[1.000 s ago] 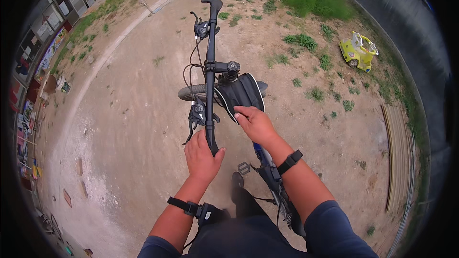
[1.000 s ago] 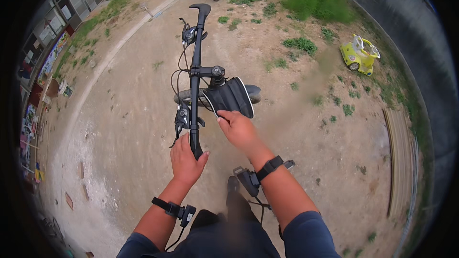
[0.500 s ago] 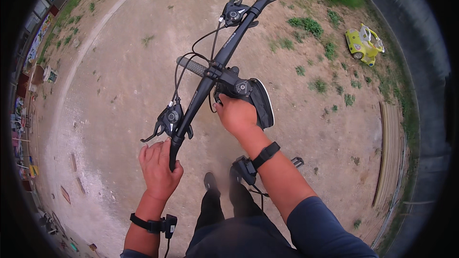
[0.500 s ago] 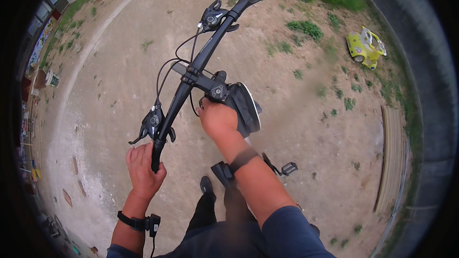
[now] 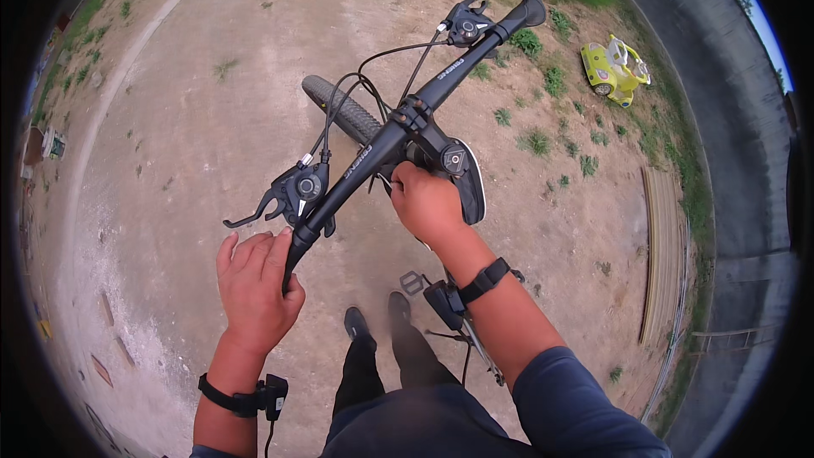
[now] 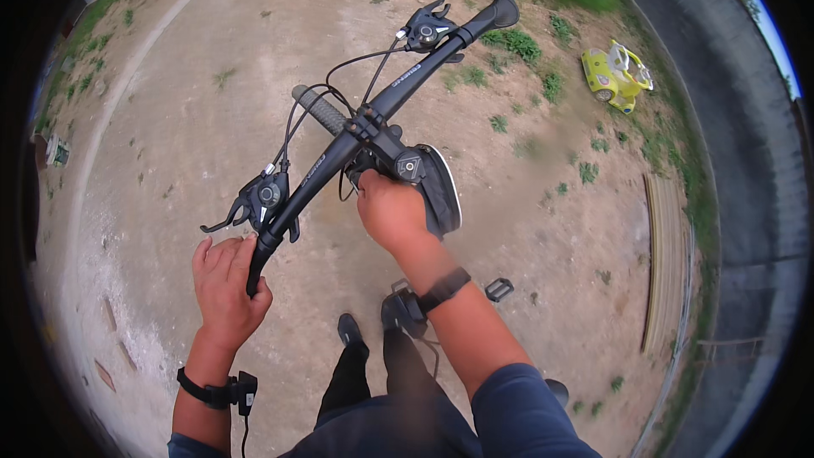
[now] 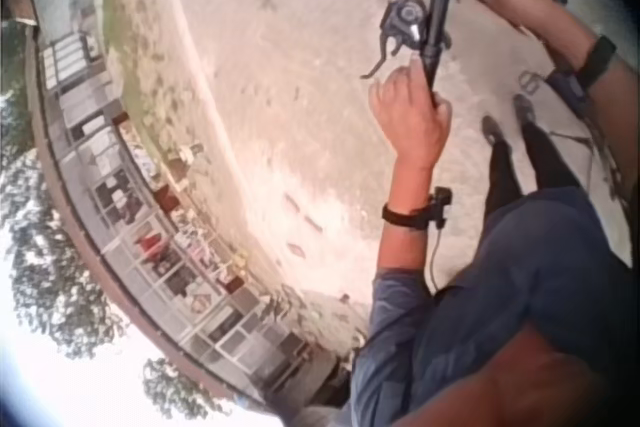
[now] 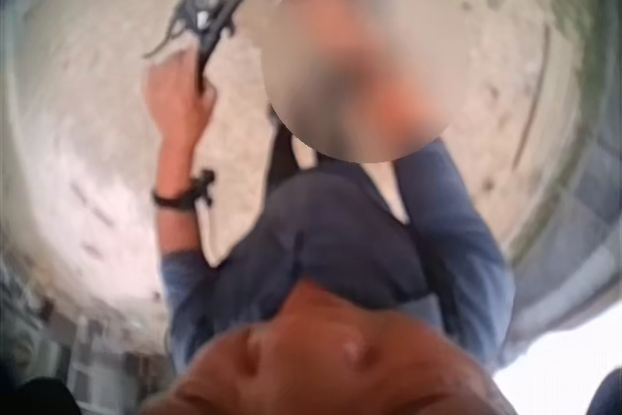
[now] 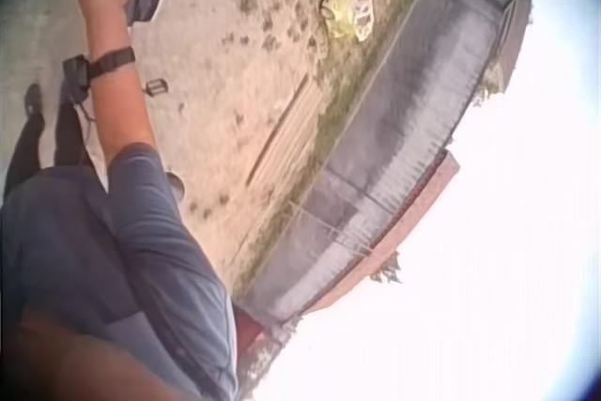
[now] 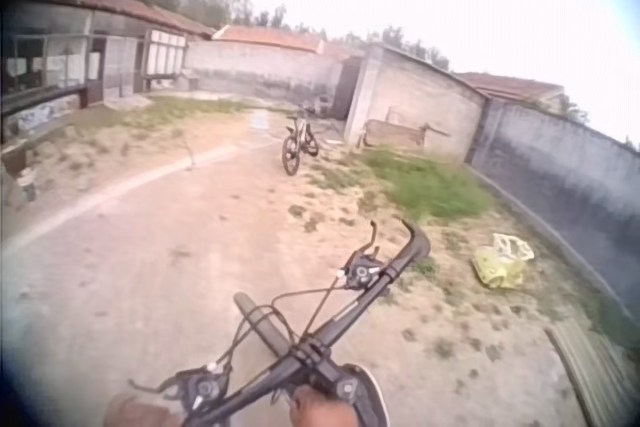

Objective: The person walks through a cluttered outdoor yard, closes and locks a gate, then approaches a bicycle. They remove a small black device from the handlebar bag, retrieve a screwdriver, and use it to unscrew and detach the device from the handlebar stem.

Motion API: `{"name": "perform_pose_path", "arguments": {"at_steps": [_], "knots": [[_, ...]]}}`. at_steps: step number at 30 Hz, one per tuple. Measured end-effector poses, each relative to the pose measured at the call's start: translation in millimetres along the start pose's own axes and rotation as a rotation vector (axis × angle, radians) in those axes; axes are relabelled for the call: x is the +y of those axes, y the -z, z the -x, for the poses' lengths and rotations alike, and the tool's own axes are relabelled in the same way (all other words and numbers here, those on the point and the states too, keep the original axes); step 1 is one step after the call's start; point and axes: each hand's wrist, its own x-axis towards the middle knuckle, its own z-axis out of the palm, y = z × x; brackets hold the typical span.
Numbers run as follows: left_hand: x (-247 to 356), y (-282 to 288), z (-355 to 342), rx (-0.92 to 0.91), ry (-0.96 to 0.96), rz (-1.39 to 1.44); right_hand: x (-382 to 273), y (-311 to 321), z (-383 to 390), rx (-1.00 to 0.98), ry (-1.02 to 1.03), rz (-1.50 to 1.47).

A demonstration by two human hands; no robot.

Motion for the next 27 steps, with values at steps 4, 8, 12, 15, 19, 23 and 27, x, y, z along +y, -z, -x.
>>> {"name": "perform_pose_path", "arguments": {"at_steps": [4, 8, 12, 15, 19, 23, 27], "knots": [[-5.7, 2.3, -2.7, 0.003, -0.014, 0.001, 20.4, 9.3, 22.9, 0.087, 0.211, -0.040], [-10.5, -0.2, -5.6, -0.020, -0.043, -0.005, 41.6, 22.2, 57.7, 0.104, 0.321, -0.011], [-10.8, -0.8, -7.2, -0.043, -0.065, -0.025, 70.3, 20.7, 90.5, 0.124, 0.335, 0.031], [-12.7, -0.3, -5.6, -0.050, -0.062, -0.039, 83.4, 13.4, 101.9, 0.095, 0.295, 0.076], [-14.9, -1.5, -4.2, -0.061, -0.060, -0.042, 106.2, -20.7, 128.8, -0.006, 0.278, 0.124], [-6.8, -2.0, -3.7, -0.075, -0.064, -0.058, 116.2, -36.3, 150.6, -0.034, 0.204, 0.161], [-6.4, -3.9, -1.0, -0.077, -0.053, -0.062, 115.4, -41.8, 153.8, -0.082, 0.143, 0.258]]}}
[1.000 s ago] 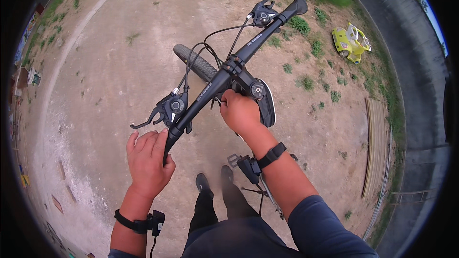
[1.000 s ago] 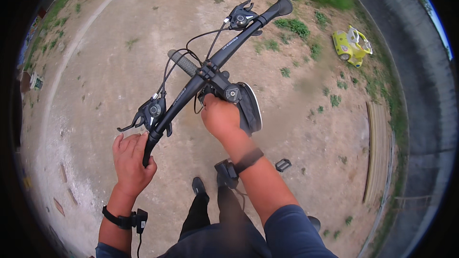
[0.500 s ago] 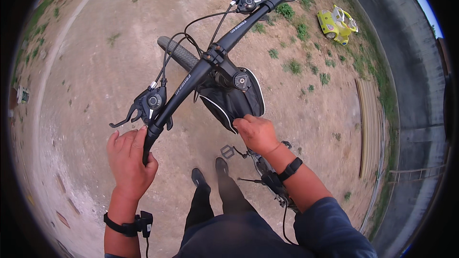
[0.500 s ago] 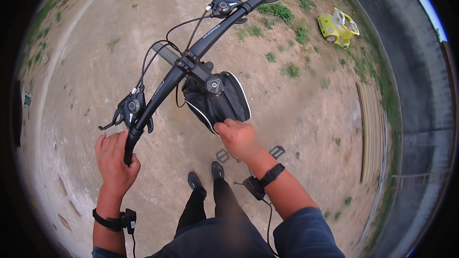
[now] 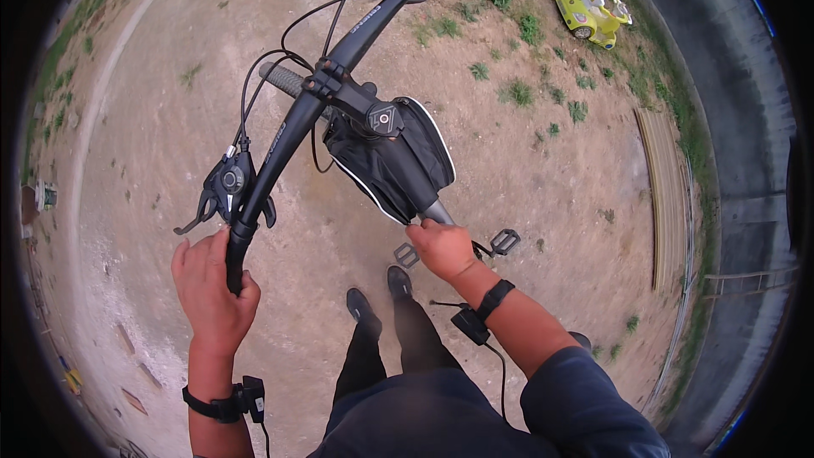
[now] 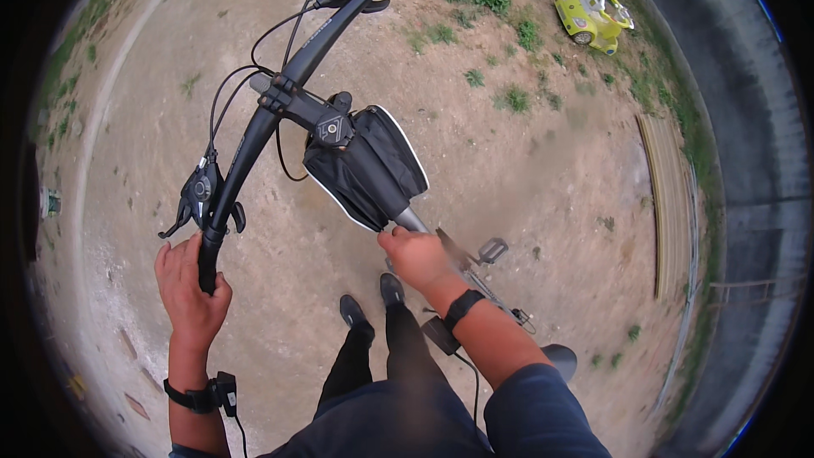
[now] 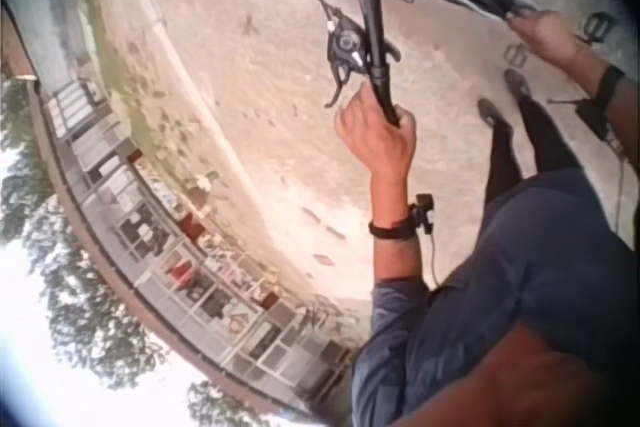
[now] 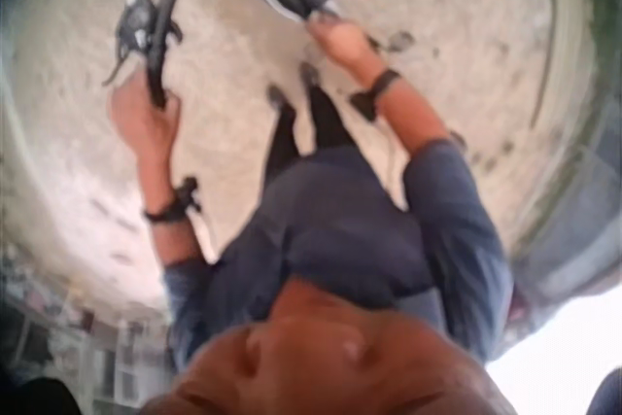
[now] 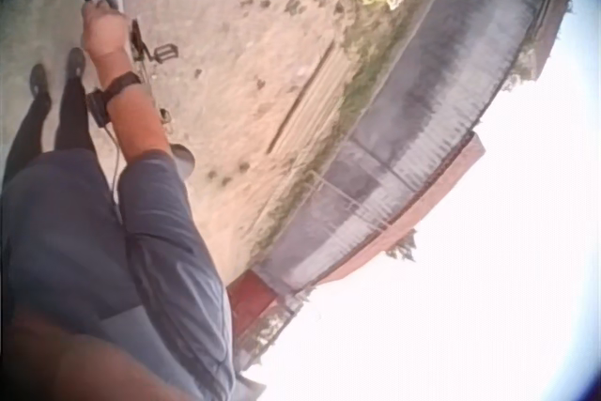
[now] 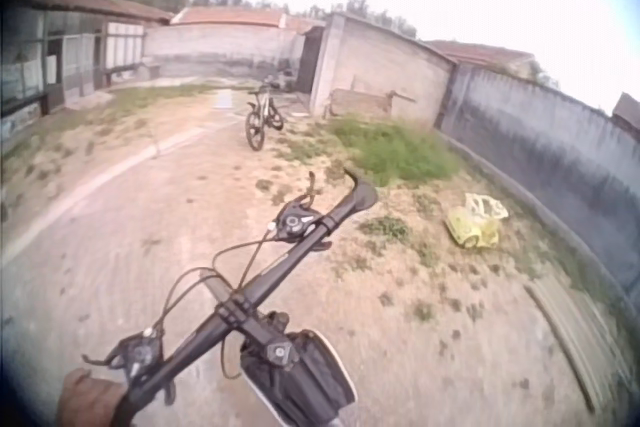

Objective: The person walks through a cluttered outdoor yard, closes and locks a gate, then approaches a bicycle. They remove a small black device from the handlebar bag, retrieve a screwdriver, and use it to unscrew and detach the device from the handlebar stem.

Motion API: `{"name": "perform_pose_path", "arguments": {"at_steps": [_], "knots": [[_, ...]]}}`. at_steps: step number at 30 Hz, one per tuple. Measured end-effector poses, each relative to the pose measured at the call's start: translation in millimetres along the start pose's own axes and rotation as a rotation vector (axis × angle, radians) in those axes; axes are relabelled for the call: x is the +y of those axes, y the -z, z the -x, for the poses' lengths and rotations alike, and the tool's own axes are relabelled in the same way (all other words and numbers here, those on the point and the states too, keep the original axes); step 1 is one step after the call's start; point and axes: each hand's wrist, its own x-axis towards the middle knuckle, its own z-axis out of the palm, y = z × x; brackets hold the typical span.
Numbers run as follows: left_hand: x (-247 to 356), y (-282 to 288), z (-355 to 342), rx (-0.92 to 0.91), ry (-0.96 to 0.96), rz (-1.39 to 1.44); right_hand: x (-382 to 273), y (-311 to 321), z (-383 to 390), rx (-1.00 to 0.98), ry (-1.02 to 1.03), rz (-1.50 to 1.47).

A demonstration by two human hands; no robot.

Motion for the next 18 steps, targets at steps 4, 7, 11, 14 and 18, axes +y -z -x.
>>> {"name": "perform_pose_path", "arguments": {"at_steps": [4, 7, 11, 14, 18], "knots": [[4.4, 1.2, 0.0, -0.016, 0.030, -0.015, -18.4, 16.9, -14.8, 0.034, -0.097, -0.211], [9.0, -1.5, 1.4, -0.013, 0.046, -0.015, -37.8, 33.4, -25.3, 0.110, -0.210, -0.285], [12.6, -3.0, 1.7, -0.004, 0.049, -0.025, -63.5, 23.7, -32.1, 0.170, -0.282, -0.318], [13.4, -3.2, 4.8, 0.001, 0.048, -0.026, -72.8, 25.7, -34.6, 0.085, -0.274, -0.429], [11.3, -3.8, 8.0, 0.005, 0.043, -0.034, -82.8, 30.6, -44.0, 0.030, -0.282, -0.509]]}}
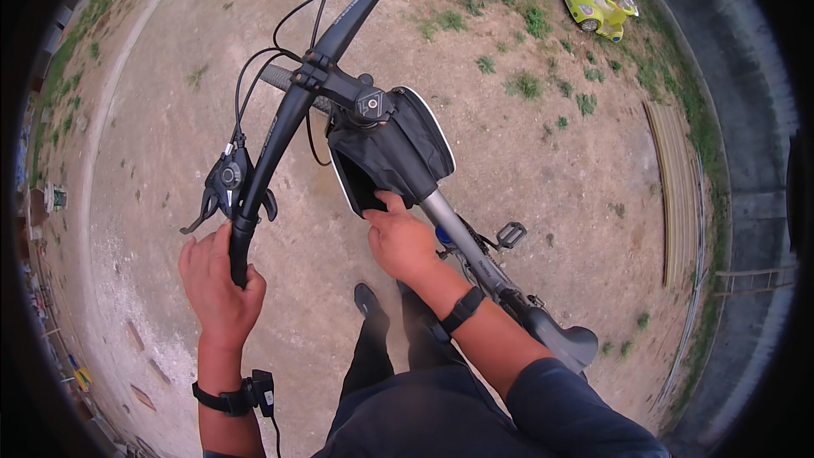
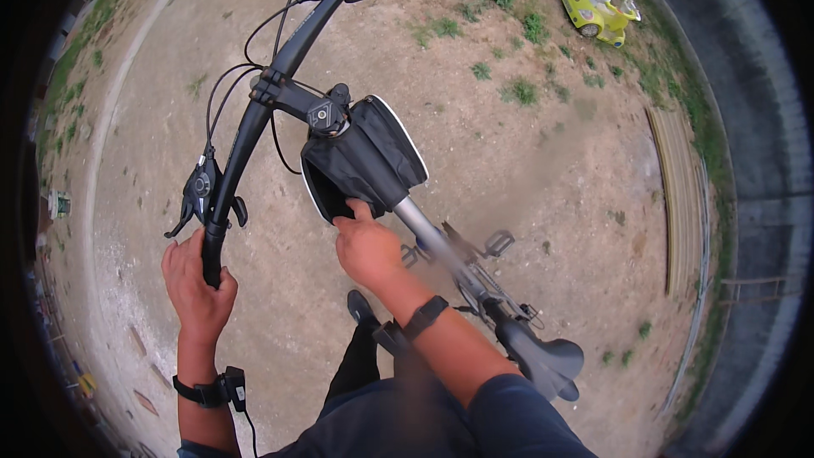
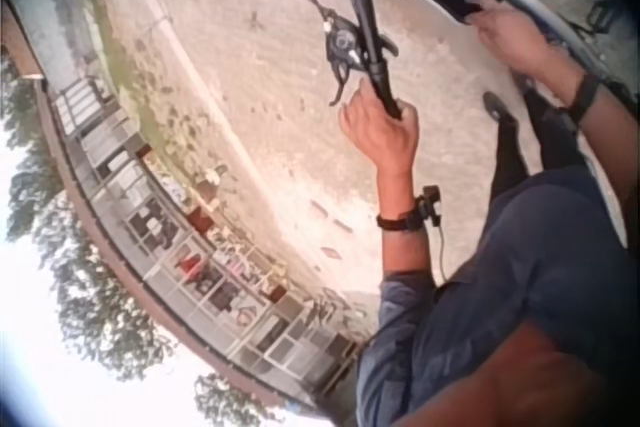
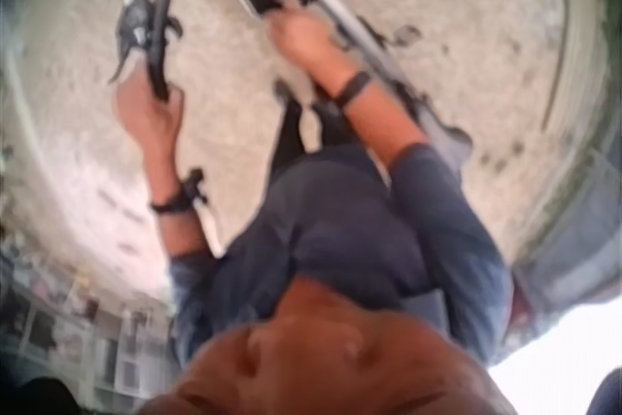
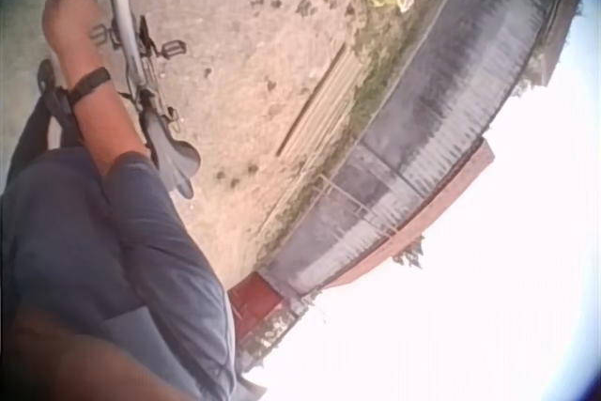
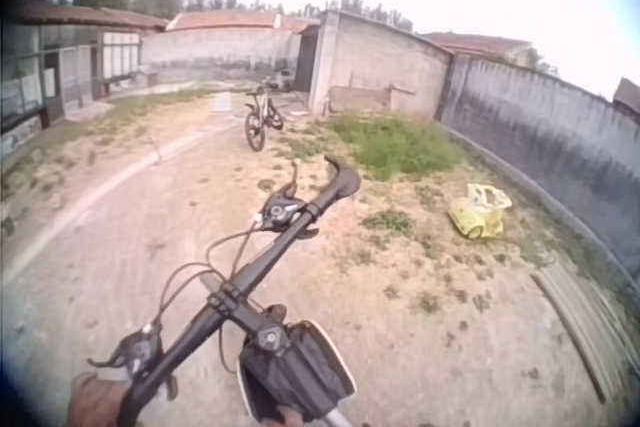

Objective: The person walks through a cluttered outdoor yard, closes and locks a gate, then approaches a bicycle. They remove a small black device from the handlebar bag, retrieve a screwdriver, and use it to unscrew and detach the device from the handlebar stem.

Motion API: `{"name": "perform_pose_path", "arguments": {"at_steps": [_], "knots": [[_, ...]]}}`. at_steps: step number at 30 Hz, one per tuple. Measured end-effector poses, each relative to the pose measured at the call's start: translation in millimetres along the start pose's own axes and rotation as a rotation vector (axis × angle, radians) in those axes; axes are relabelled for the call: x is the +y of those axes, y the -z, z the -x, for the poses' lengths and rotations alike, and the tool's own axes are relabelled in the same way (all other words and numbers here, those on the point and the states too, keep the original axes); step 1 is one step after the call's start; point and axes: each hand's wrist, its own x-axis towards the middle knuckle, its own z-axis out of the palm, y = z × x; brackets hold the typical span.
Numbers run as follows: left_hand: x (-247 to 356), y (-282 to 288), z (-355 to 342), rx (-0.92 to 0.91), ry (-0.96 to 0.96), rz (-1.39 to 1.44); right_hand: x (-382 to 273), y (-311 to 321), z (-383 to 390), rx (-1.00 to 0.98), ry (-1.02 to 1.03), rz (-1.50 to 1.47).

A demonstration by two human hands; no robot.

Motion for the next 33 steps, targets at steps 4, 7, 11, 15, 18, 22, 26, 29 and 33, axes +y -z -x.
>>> {"name": "perform_pose_path", "arguments": {"at_steps": [4, 7, 11, 15, 18, 22, 26, 29, 33], "knots": [[1.8, -1.0, -0.8, -0.005, -0.001, 0.022, 16.3, -24.8, -14.9, 0.081, -0.003, -0.042], [-0.2, -0.3, 0.4, 0.000, -0.003, 0.023, 24.6, -38.8, -33.6, 0.109, -0.055, -0.038], [-0.4, 0.8, -2.0, 0.018, -0.013, 0.032, 21.3, -39.8, -58.1, -0.048, -0.237, 0.143], [-1.0, 1.6, -4.0, 0.036, -0.008, 0.043, 2.2, -21.3, -79.0, -0.214, -0.325, 0.234], [0.7, 2.4, -6.1, 0.034, 0.001, 0.059, 5.4, -27.1, -87.7, -0.314, -0.310, 0.376], [-0.7, 1.5, -2.8, 0.047, 0.008, 0.066, -9.6, -16.4, -88.2, -0.380, -0.375, 0.355], [1.8, 0.6, -2.0, 0.054, 0.005, 0.075, -8.7, -8.9, -80.6, -0.352, -0.337, 0.314], [3.0, 1.3, -2.5, 0.061, 0.002, 0.087, -18.2, 5.9, -72.3, -0.317, -0.313, 0.255], [3.1, 2.0, -2.5, 0.069, -0.009, 0.089, -20.1, 24.2, -47.0, -0.150, -0.236, 0.155]]}}
